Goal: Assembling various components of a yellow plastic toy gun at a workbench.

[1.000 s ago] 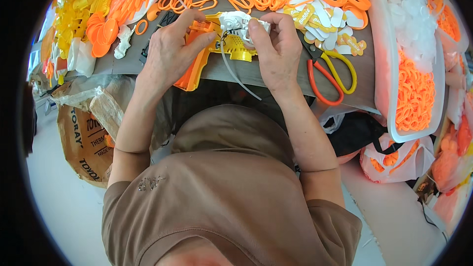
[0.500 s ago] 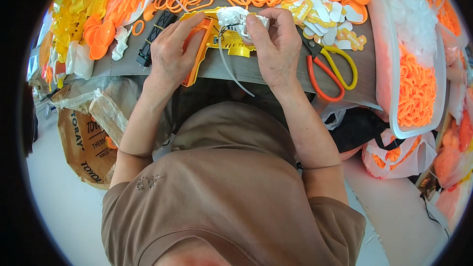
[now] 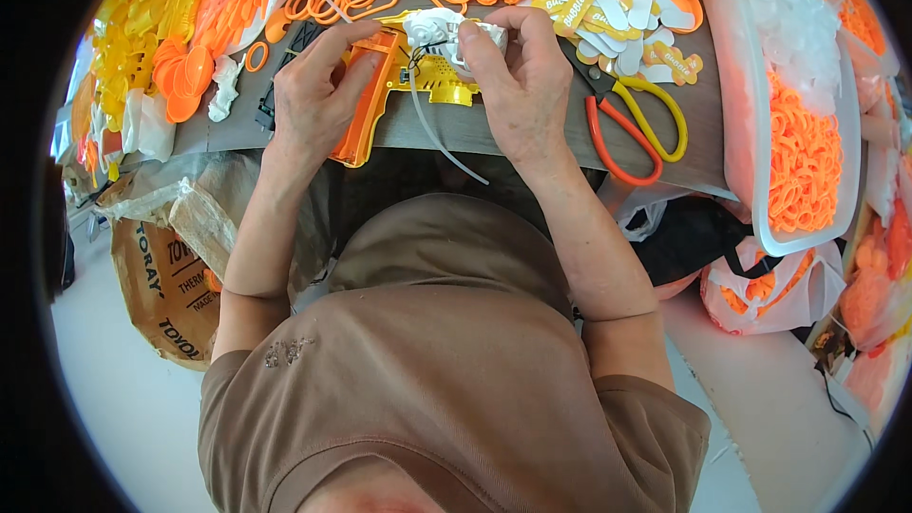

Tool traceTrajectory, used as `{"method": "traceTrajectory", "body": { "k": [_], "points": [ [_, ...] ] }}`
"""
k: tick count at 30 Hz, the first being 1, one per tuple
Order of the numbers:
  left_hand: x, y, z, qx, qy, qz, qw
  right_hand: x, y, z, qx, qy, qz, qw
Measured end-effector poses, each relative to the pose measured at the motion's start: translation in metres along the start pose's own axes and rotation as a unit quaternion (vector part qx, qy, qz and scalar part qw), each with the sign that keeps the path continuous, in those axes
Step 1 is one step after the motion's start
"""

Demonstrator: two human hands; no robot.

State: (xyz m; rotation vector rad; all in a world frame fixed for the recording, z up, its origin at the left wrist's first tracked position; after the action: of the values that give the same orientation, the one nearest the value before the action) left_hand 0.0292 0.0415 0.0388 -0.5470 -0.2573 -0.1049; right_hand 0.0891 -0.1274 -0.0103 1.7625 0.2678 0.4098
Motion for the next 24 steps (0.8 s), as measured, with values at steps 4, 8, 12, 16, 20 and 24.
{"method": "traceTrajectory", "body": {
  "k": [4,8,12,16,20,24],
  "points": [
    [0.003,-0.003,-0.005,0.042,-0.007,-0.027,0.999,0.000,0.000,0.001,-0.005,0.010,0.012,1.000],
    [0.000,-0.007,-0.006,0.073,-0.025,-0.059,0.995,0.000,0.000,0.001,-0.023,0.016,0.011,1.000],
    [-0.010,-0.013,-0.005,0.101,-0.048,-0.071,0.991,0.003,-0.001,0.001,-0.011,0.022,0.005,1.000],
    [-0.015,-0.013,0.000,0.133,-0.074,-0.073,0.986,0.007,-0.002,0.003,0.081,0.026,-0.096,0.992],
    [-0.018,-0.019,0.016,0.051,-0.114,-0.073,0.989,0.017,0.010,-0.005,0.080,0.064,-0.109,0.989],
    [-0.011,-0.028,0.015,-0.057,-0.106,-0.078,0.990,0.020,0.010,-0.015,0.084,0.088,-0.135,0.983]
  ]
}}
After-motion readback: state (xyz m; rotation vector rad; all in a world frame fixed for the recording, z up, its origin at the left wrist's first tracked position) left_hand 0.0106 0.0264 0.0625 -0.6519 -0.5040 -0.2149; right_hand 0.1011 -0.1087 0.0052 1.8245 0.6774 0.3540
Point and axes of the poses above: each hand's wrist, its own x-axis towards the middle knuckle, its own z-axis out of the back of the hand, y = z × x, the point moved 8 cm from there along x, towards the middle knuckle, and after that the axes turned 9 degrees about y, right-handed, at the moved point
